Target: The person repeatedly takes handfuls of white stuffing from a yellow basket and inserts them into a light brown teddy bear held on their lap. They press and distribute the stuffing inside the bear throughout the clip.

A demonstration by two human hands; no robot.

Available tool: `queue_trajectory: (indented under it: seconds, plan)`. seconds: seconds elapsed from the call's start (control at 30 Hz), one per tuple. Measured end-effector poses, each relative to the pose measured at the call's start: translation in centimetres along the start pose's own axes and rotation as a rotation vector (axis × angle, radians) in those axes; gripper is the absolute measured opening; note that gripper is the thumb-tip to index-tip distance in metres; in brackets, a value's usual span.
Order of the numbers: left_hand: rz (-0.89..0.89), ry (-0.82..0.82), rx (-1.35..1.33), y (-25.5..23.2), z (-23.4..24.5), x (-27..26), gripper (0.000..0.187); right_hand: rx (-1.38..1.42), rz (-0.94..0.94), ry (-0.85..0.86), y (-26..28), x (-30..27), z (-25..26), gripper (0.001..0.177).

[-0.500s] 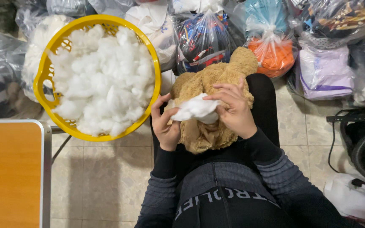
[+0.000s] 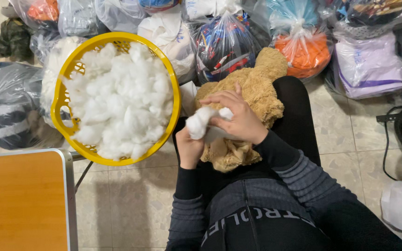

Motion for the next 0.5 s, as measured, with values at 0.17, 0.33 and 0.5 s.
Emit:
queue_trajectory:
  seconds: [0.17,0.33,0.5]
  plan:
    - [0.057,-0.076,-0.121,2.2,2.4,-0.3,0.025,-0.289,0.041,0.240,-2.8,-1.5,-1.0,0.082]
    - [0.047,-0.179,-0.137,2.3,4.3,-0.4,0.024,-0.537,0.016,0.273,-5.8,-3.4,-2.4,0.027]
    - [0.038,-0.375,-0.051,2.1,7.5,0.7,0.021,-0.561,0.015,0.198,-7.6,-4.0,-2.0,0.016]
Point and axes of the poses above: each hand's wrist, its own x-axis towards the middle knuckle, its own z-axis out of the back of the hand, y = z × x, the point moved 4 cm from there along x, towards the middle knuckle, and after that the axes turned 1 degree about -y, right-handed, at the moved point
